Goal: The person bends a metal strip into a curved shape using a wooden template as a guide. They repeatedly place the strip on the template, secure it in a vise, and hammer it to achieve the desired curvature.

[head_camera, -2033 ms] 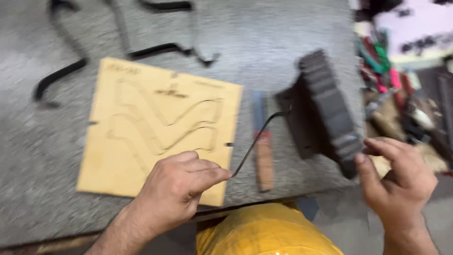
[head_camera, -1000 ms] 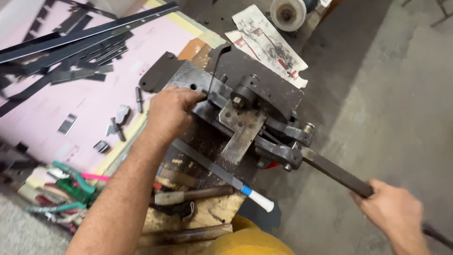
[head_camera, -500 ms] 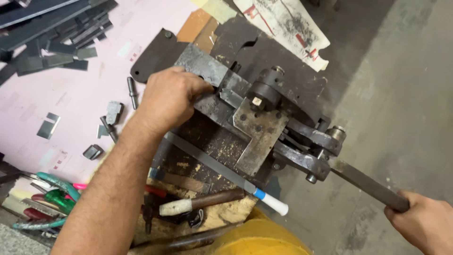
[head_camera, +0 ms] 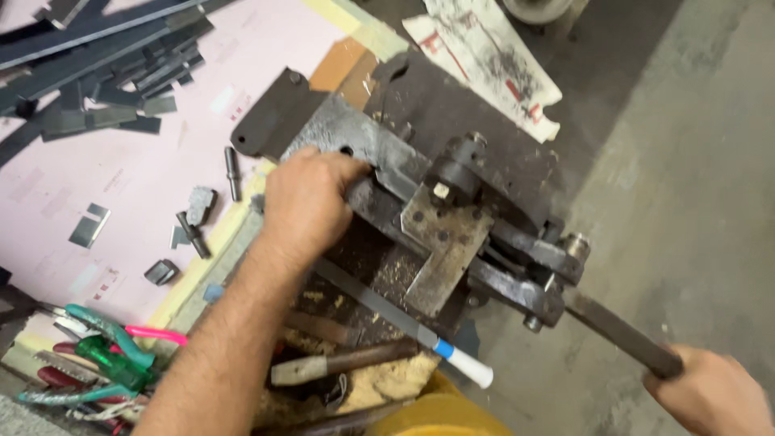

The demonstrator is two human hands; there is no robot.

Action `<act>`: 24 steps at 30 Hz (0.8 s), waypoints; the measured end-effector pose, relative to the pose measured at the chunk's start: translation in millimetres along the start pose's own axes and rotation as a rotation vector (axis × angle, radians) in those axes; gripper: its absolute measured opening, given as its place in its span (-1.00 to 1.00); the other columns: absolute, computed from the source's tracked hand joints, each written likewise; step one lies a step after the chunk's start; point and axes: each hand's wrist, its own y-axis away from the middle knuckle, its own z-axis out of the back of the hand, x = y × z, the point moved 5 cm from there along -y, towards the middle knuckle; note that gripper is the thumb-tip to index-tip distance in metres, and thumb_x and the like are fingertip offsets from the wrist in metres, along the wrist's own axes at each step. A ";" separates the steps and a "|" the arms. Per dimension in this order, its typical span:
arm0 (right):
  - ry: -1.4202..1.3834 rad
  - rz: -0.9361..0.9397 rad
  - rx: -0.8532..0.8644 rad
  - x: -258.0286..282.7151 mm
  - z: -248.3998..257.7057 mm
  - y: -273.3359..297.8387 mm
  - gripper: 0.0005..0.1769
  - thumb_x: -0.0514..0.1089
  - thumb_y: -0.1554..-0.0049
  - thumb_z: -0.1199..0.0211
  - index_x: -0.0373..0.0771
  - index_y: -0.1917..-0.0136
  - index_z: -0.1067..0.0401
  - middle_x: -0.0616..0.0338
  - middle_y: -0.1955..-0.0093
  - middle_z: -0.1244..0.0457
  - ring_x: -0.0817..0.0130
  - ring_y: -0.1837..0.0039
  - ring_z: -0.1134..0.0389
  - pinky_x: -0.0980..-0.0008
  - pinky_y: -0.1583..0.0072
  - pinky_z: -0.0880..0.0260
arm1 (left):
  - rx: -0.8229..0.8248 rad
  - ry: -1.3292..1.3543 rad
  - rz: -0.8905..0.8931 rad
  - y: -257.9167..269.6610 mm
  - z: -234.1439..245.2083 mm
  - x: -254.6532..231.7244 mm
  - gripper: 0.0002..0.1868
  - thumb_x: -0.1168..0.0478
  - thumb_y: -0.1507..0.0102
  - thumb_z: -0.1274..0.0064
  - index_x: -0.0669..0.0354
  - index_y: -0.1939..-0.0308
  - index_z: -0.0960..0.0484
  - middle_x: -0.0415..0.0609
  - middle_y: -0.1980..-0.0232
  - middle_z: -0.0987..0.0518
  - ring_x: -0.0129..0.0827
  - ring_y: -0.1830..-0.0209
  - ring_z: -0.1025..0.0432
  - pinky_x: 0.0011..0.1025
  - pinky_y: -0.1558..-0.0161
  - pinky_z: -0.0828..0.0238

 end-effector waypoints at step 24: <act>-0.198 0.020 0.034 13.4 -2.5 -2.5 -0.60 0.02 0.04 -0.36 0.14 -0.10 -0.69 0.18 -0.01 -0.48 0.14 -0.16 -0.54 0.16 -0.25 -0.53 | -0.202 0.091 0.201 14.3 -12.0 -19.3 -0.55 0.43 0.07 -0.09 -0.05 0.15 -0.79 -0.10 0.18 -0.71 -0.06 0.15 -0.49 -0.12 0.16 -0.43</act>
